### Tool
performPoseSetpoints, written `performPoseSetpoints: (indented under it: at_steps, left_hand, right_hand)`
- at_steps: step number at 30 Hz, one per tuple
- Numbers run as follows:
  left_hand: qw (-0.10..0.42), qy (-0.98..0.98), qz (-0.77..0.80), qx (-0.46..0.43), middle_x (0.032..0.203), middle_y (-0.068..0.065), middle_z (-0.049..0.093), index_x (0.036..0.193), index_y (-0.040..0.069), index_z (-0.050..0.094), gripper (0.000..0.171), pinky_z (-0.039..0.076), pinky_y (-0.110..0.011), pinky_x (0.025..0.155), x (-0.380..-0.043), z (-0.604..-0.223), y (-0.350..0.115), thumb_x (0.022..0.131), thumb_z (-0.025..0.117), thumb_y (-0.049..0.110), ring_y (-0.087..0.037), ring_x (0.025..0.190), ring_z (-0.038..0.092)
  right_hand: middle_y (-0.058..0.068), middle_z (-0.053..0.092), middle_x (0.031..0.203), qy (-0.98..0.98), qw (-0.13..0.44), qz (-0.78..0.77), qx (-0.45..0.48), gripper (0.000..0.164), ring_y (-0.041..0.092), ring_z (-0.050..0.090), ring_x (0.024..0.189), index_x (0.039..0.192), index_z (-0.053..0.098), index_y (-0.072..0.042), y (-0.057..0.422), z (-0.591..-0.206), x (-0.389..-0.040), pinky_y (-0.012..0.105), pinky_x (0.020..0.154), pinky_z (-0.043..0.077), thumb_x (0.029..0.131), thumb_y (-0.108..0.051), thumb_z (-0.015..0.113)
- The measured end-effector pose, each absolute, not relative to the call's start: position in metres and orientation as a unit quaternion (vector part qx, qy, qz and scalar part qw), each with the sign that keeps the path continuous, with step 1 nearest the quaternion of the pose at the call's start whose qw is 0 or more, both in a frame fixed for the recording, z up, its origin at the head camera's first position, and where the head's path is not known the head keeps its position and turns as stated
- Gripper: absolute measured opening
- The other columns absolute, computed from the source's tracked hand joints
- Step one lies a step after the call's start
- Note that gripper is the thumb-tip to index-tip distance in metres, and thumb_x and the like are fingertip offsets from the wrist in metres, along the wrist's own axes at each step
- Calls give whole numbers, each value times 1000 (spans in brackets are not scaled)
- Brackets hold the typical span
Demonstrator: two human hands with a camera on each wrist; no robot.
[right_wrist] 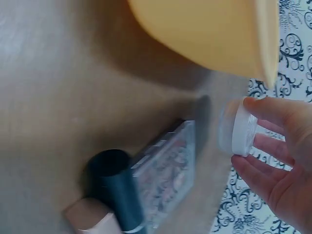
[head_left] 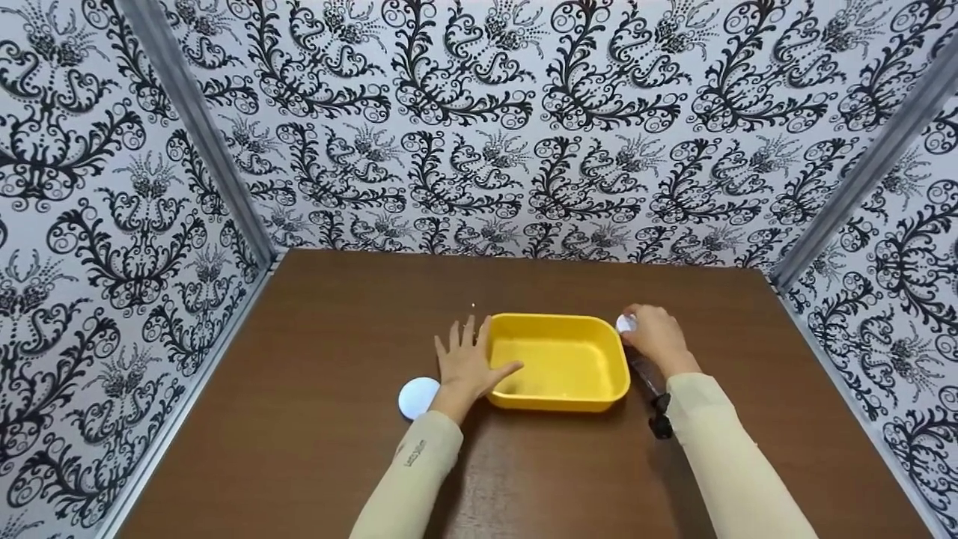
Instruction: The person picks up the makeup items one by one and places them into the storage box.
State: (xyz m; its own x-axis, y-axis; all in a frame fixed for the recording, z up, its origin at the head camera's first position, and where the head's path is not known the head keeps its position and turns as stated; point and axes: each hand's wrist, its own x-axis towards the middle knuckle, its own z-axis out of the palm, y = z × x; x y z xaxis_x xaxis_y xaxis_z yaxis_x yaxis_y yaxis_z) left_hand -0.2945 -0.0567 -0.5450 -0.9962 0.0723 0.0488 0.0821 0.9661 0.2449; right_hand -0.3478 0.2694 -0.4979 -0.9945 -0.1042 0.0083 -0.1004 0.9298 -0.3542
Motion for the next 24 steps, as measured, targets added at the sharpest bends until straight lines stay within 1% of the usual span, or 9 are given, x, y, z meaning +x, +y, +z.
performPoseSetpoints:
  at_steps: [3,7,14,19,24]
  left_hand:
    - [18,-991,-125,-37,166,-10,24,161,27,19,105,15,-67,121,-294,-543,-57,78,49,85,-38,153,23]
    - [20,-991,-127,-38,166,-10,23,160,27,21,104,14,-67,121,-292,-541,-57,79,50,84,-38,153,22]
    - [12,-991,-124,-43,166,-10,23,160,27,21,104,15,-68,120,-288,-536,-57,79,47,86,-37,153,21]
    - [16,-991,-123,-44,166,-11,24,160,26,22,105,15,-68,120,-288,-536,-58,79,46,87,-38,153,21]
    - [10,-993,-112,-46,167,-10,21,161,26,20,105,15,-68,120,-291,-537,-58,79,44,87,-38,153,21]
  right_hand:
    - [29,66,119,983,-10,-174,-53,42,45,64,100,124,63,3,266,-490,-350,60,89,53,88,-17,70]
    - [29,65,121,984,-29,-169,-53,44,45,63,102,126,62,2,259,-478,-350,60,90,53,88,-19,70]
    - [28,67,120,981,-71,-163,-76,43,47,65,101,124,65,1,239,-459,-347,60,88,52,86,-19,72]
    - [26,66,124,979,-74,-166,-96,45,45,65,105,126,65,-1,223,-452,-348,58,92,53,87,-22,73]
    - [23,66,128,976,-68,-175,-107,46,45,64,111,127,65,-3,207,-451,-347,57,97,52,87,-23,74]
